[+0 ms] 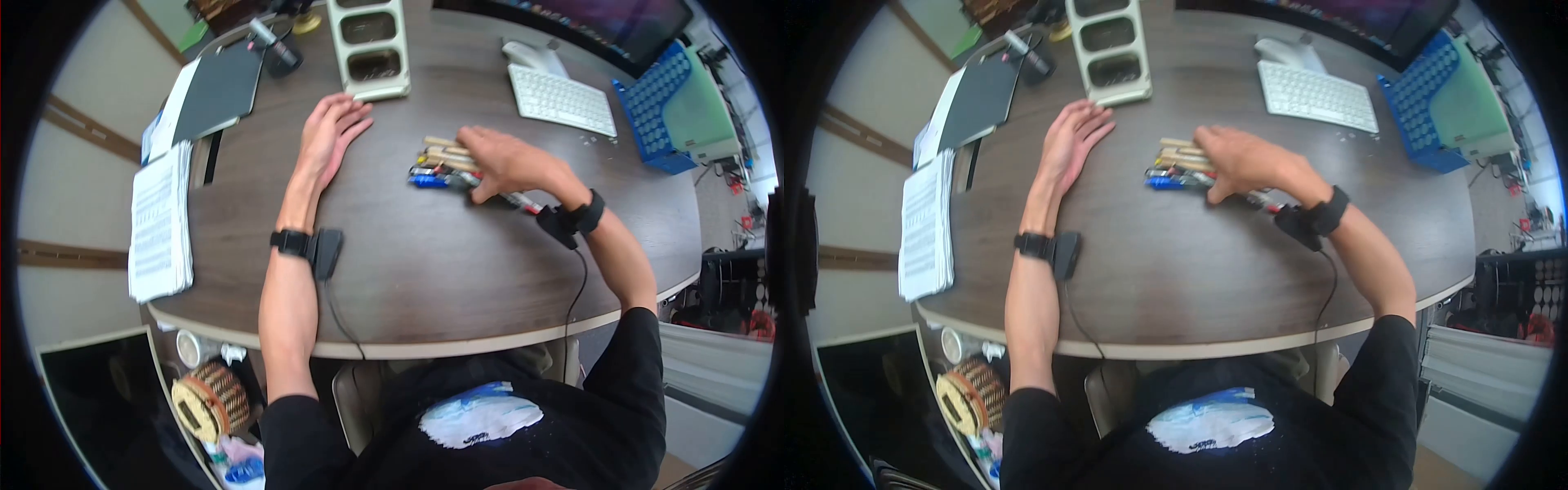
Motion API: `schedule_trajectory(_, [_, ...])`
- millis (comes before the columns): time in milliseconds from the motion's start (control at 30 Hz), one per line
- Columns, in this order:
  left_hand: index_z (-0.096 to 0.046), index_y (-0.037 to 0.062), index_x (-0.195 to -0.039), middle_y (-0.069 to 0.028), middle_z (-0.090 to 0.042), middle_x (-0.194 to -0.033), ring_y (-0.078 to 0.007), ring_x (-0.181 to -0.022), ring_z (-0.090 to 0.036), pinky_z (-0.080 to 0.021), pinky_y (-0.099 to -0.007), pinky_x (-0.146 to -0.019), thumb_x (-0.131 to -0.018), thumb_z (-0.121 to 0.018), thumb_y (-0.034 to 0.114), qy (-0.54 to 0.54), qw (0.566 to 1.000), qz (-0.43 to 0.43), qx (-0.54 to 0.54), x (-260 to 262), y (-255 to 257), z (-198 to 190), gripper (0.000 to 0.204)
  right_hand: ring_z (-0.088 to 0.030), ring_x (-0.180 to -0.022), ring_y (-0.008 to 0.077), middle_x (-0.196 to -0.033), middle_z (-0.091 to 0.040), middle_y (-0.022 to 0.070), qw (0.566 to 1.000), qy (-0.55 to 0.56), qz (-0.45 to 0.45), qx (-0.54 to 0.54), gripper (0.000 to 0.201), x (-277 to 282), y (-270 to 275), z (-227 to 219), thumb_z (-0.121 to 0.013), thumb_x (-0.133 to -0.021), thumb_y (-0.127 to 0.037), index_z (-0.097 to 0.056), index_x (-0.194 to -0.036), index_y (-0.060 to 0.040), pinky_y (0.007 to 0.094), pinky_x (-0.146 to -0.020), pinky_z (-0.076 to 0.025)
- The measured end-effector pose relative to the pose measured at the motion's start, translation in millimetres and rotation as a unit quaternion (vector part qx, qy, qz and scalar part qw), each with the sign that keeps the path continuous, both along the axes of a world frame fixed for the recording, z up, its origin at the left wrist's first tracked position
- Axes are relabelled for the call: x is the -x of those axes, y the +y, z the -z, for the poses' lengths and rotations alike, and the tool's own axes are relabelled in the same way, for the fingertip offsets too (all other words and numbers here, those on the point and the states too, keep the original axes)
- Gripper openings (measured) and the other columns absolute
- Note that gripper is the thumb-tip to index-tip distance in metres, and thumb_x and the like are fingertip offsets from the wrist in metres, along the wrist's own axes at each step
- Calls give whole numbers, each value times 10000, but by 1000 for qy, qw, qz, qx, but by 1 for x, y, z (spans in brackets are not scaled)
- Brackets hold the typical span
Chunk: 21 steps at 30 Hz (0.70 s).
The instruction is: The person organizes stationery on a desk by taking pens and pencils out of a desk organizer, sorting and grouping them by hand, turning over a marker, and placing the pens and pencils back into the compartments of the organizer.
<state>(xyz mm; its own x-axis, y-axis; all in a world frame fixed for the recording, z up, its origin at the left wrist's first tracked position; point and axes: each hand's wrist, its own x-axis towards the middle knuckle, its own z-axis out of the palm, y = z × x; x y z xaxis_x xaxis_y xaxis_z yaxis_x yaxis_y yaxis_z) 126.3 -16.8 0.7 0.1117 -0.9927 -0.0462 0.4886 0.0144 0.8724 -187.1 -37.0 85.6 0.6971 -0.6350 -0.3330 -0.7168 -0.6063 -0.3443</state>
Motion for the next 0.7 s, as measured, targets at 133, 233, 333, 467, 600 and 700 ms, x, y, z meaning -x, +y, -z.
schedule_trajectory(133, [-555, -40, -1326, -213, -611, -1317, -374, -1343, -618, -525, -546, -1199, -1116, -546, 115, -3, 1000, -4, -2, 0, -2, 3, 260, -640, -1135, 446, -1160, -636, 237, 999, 0, -32, 21, 636, 0, -13, 2, -909, -731, -236, -558, -1202, 8, 509, -981, -532])
schedule_trajectory(233, [-565, -23, -1298, -177, -614, -1279, -350, -1313, -631, -536, -534, -1186, -1114, -550, 115, 10, 1000, -4, -8, 1, -1, 0, 231, -641, -1109, 447, -1128, -630, 247, 999, -1, -41, 19, 603, 0, -16, 1, -909, -738, -210, -553, -1162, 31, 515, -969, -537])
schedule_trajectory(333, [-573, -8, -1281, -149, -617, -1245, -329, -1285, -639, -544, -522, -1176, -1115, -551, 120, 13, 1000, 0, -6, 0, -1, 2, 211, -658, -1151, 452, -1170, -657, 267, 998, 5, -50, 31, 671, 0, -16, 1, -953, -719, -241, -575, -1199, 37, 510, -984, -556])
schedule_trajectory(467, [-570, -9, -1278, -154, -638, -1243, -325, -1273, -656, -553, -521, -1162, -1127, -542, 121, 13, 1000, 1, 1, 0, -2, 3, 201, -677, -983, 433, -1025, -652, 218, 996, -22, -46, 67, 601, 3, -6, 3, -922, -708, -188, -555, -1131, 29, 511, -881, -561])
schedule_trajectory(600, [-581, 3, -1298, -152, -634, -1257, -328, -1315, -632, -532, -521, -1186, -1113, -575, 138, 2, 1000, 4, -3, -1, -2, 5, 229, -700, -1002, 458, -1027, -692, 237, 997, -34, -33, 67, 614, 4, -4, 2, -954, -701, -202, -570, -1120, 30, 499, -907, -585])
schedule_trajectory(700, [-584, 3, -1289, -152, -640, -1246, -324, -1314, -633, -532, -519, -1187, -1108, -596, 151, 8, 1000, 9, 3, -3, -3, 9, 233, -706, -984, 444, -1020, -690, 232, 998, -20, -32, 46, 602, 6, -8, 9, -951, -698, -185, -576, -1122, 21, 507, -892, -588])
